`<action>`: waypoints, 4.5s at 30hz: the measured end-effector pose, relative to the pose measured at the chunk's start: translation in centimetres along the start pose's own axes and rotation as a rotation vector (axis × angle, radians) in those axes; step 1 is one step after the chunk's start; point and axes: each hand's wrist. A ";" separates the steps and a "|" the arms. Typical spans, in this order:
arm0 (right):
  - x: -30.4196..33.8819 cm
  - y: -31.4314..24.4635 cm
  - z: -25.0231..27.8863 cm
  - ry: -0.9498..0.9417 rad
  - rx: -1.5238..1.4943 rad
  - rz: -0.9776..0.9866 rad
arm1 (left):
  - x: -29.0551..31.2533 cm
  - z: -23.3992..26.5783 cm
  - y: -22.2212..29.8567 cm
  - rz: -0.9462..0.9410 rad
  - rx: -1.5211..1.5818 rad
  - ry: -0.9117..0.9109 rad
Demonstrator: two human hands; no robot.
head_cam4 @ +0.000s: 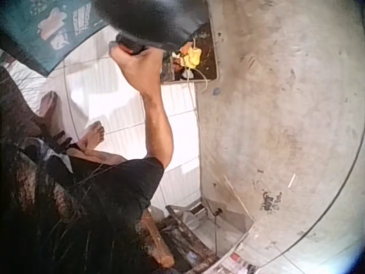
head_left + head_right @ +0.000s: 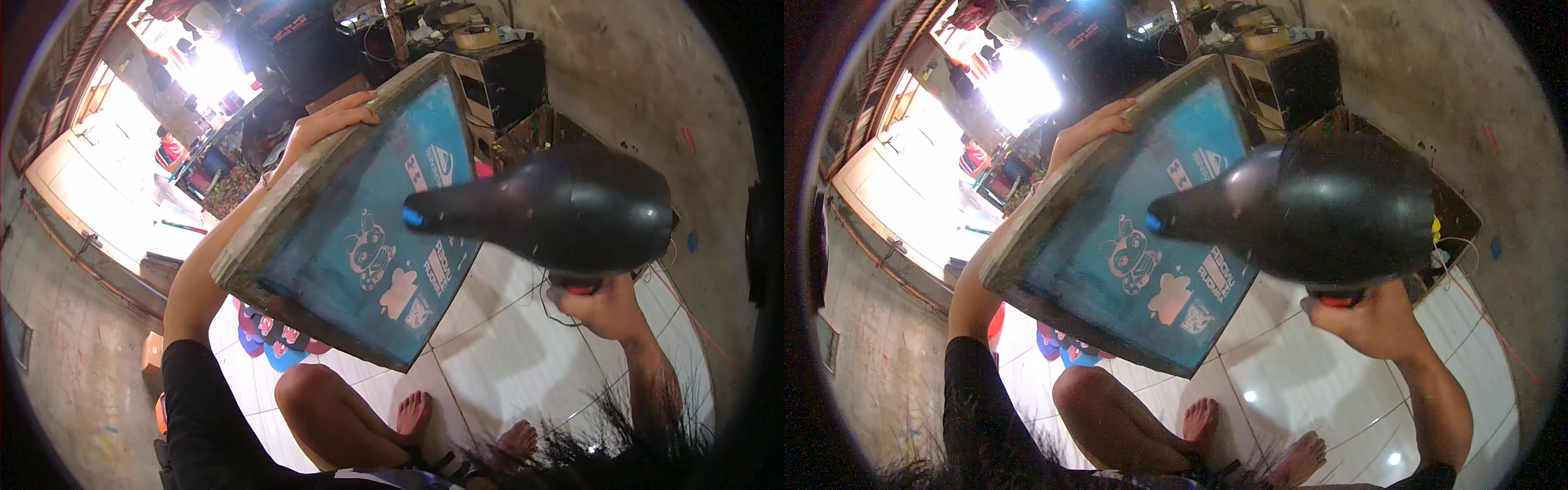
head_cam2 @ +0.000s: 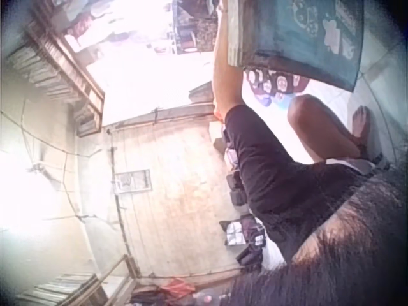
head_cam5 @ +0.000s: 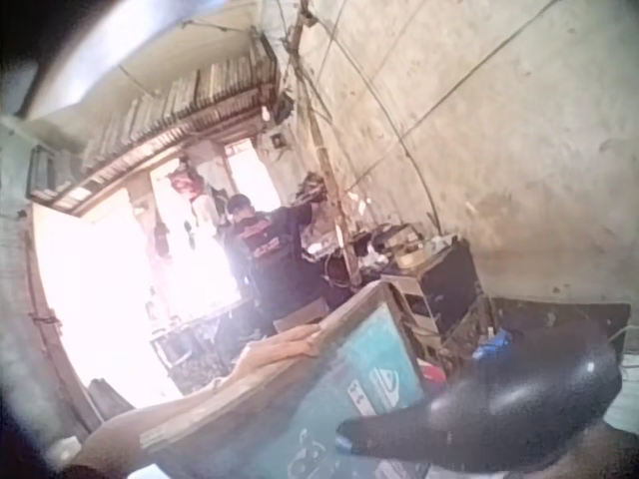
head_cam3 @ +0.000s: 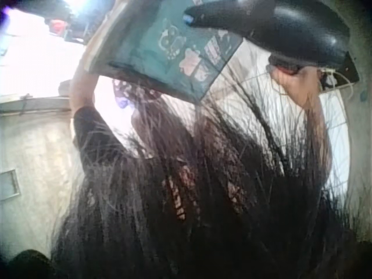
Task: The person holds a screen-printing frame and dries the emulsion or ink on it using a handheld hair dryer, moving the dryer across the screen and edges.
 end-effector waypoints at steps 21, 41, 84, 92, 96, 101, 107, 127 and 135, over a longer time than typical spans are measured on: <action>0.1 -0.3 0.3 -0.143 0.010 -0.001 | 0.6 0.0 0.0 0.045 -0.006 0.006; 0.7 1.6 1.8 -0.298 0.178 0.152 | 0.9 0.6 -0.6 -0.018 -0.043 0.027; -0.2 -2.1 -1.6 -0.163 -0.033 0.128 | 1.3 0.6 0.0 0.061 -0.043 0.030; -0.4 -2.1 -2.2 -0.167 -0.253 -0.003 | 1.1 0.9 -0.1 0.065 -0.064 0.036; -0.9 -1.7 -1.3 -0.094 -0.007 -0.107 | 0.9 1.0 -0.1 0.006 -0.031 0.041; -0.2 0.1 -1.5 -0.245 -0.056 -0.006 | 1.3 1.3 -0.4 0.006 0.005 0.047; -0.3 1.5 -1.3 -0.259 0.076 -0.013 | 1.2 1.6 -0.3 -0.041 -0.101 0.057; -1.6 -2.1 -2.2 -0.122 -0.114 -0.036 | 1.6 0.8 0.6 0.058 -0.046 0.035; -1.6 0.7 -1.1 -0.300 -0.201 0.033 | 1.1 1.1 -0.2 0.061 -0.145 0.030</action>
Point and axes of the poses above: each hand's wrist, its own x-axis away from the middle knuckle, its own z-axis out of the back of the hand, y = z × x, and after that the axes turned 9 degrees about x, right-handed
